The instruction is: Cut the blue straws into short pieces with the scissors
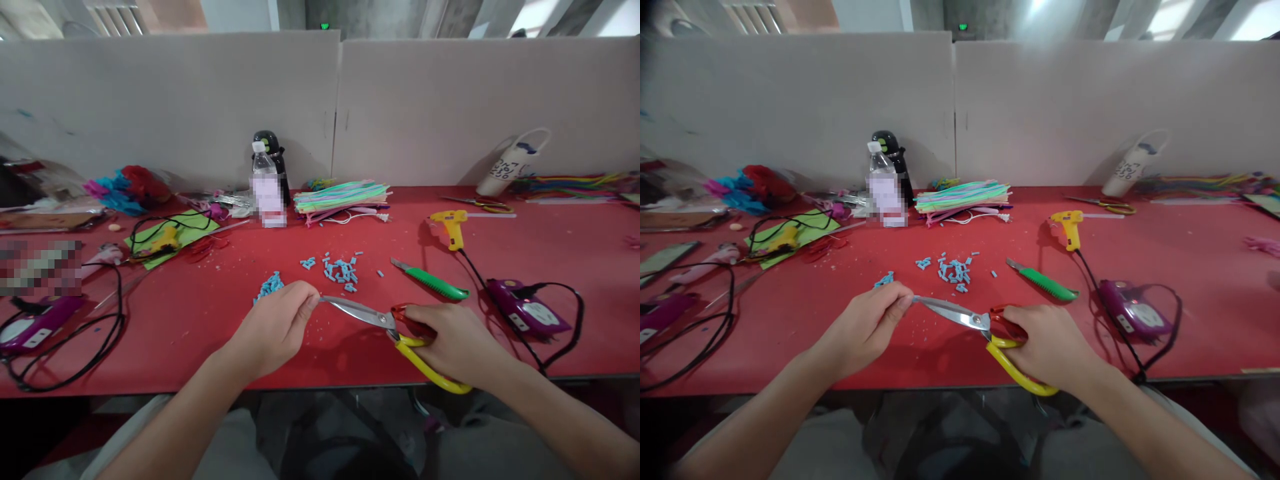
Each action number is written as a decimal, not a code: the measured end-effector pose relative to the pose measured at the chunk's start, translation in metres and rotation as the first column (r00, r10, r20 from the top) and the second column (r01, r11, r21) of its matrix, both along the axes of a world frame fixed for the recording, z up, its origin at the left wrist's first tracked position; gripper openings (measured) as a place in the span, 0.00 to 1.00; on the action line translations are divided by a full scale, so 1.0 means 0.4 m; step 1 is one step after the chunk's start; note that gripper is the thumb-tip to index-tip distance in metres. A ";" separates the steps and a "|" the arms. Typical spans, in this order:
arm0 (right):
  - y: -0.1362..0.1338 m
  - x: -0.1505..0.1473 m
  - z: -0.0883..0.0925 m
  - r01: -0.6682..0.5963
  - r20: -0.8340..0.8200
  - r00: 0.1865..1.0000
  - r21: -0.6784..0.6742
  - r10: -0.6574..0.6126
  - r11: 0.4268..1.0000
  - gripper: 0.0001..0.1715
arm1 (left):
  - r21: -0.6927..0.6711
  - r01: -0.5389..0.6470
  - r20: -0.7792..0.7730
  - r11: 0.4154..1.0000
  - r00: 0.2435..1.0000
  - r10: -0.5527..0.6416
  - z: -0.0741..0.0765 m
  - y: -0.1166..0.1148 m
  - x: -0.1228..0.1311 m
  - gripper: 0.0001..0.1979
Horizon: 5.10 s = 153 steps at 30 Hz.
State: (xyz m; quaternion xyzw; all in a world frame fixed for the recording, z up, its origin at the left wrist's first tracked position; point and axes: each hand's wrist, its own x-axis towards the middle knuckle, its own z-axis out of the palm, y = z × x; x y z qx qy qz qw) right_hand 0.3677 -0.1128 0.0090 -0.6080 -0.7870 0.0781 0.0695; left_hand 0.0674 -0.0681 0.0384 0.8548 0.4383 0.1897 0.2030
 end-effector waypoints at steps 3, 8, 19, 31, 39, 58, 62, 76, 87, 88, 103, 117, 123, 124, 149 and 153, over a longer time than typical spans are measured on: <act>0.001 0.000 -0.001 -0.010 -0.004 1.000 -0.009 0.010 1.000 0.05 | -0.004 0.000 0.000 1.000 1.000 0.000 0.000 0.000 0.000 0.13; -0.001 0.002 -0.006 -0.007 -0.002 1.000 0.001 0.007 1.000 0.06 | -0.002 -0.004 0.005 1.000 1.000 0.004 0.001 0.000 0.000 0.13; -0.001 0.004 -0.015 -0.008 -0.038 0.999 0.022 0.009 1.000 0.15 | 0.006 -0.013 0.021 1.000 1.000 0.013 -0.002 -0.001 0.000 0.13; 0.001 0.004 -0.007 -0.015 -0.057 0.998 -0.013 0.014 1.000 0.16 | 0.001 -0.023 0.035 1.000 0.999 0.023 -0.015 0.007 -0.005 0.12; 0.002 0.004 -0.002 -0.006 -0.052 0.999 -0.010 0.006 1.000 0.14 | 0.072 -0.003 0.037 0.997 0.999 0.000 -0.021 0.010 -0.012 0.09; 0.004 0.005 -0.007 -0.019 -0.056 0.998 -0.011 0.018 1.000 0.18 | 0.062 -0.020 0.022 0.998 1.000 0.018 -0.014 0.006 -0.006 0.10; 0.005 0.006 -0.006 -0.018 -0.060 0.998 -0.010 0.017 1.000 0.16 | 0.058 -0.017 0.021 0.998 1.000 0.016 -0.009 0.005 -0.004 0.11; 0.004 0.012 -0.008 -0.028 -0.049 0.998 0.002 0.028 1.000 0.22 | 0.025 -0.029 0.050 0.999 0.998 0.028 -0.015 0.008 -0.011 0.11; 0.002 0.006 -0.002 -0.024 -0.031 0.999 -0.018 0.023 1.000 0.16 | 0.051 -0.024 0.044 0.998 0.999 0.021 -0.013 0.007 -0.008 0.11; 0.003 0.006 -0.002 -0.021 -0.027 0.999 -0.021 0.020 1.000 0.15 | 0.052 -0.021 0.045 0.998 0.999 0.019 -0.014 0.007 -0.008 0.11; 0.000 0.005 -0.010 -0.015 -0.003 1.000 -0.026 0.015 1.000 0.14 | 0.063 -0.022 0.030 0.998 0.999 0.020 -0.007 0.001 -0.004 0.11; 0.005 0.007 -0.018 0.007 -0.078 0.997 -0.026 -0.009 1.000 0.24 | 0.036 -0.046 0.056 0.998 0.997 0.044 -0.012 0.004 -0.008 0.10; 0.000 0.005 -0.006 -0.017 -0.095 0.995 -0.055 0.011 0.998 0.22 | 0.028 -0.058 0.068 0.998 0.996 0.056 -0.014 0.005 -0.008 0.10; -0.001 0.004 -0.005 -0.012 -0.086 0.996 -0.056 0.007 0.998 0.21 | 0.030 -0.057 0.069 0.998 0.996 0.055 -0.014 0.005 -0.008 0.10; 0.003 0.002 0.002 -0.004 -0.032 0.999 -0.125 0.000 0.992 0.12 | 0.037 -0.027 0.050 0.999 0.998 0.025 -0.016 0.005 -0.010 0.09; 0.003 0.002 -0.004 0.006 -0.021 1.000 -0.117 -0.009 0.993 0.13 | 0.039 -0.020 0.039 0.999 0.999 0.019 -0.017 0.006 -0.009 0.09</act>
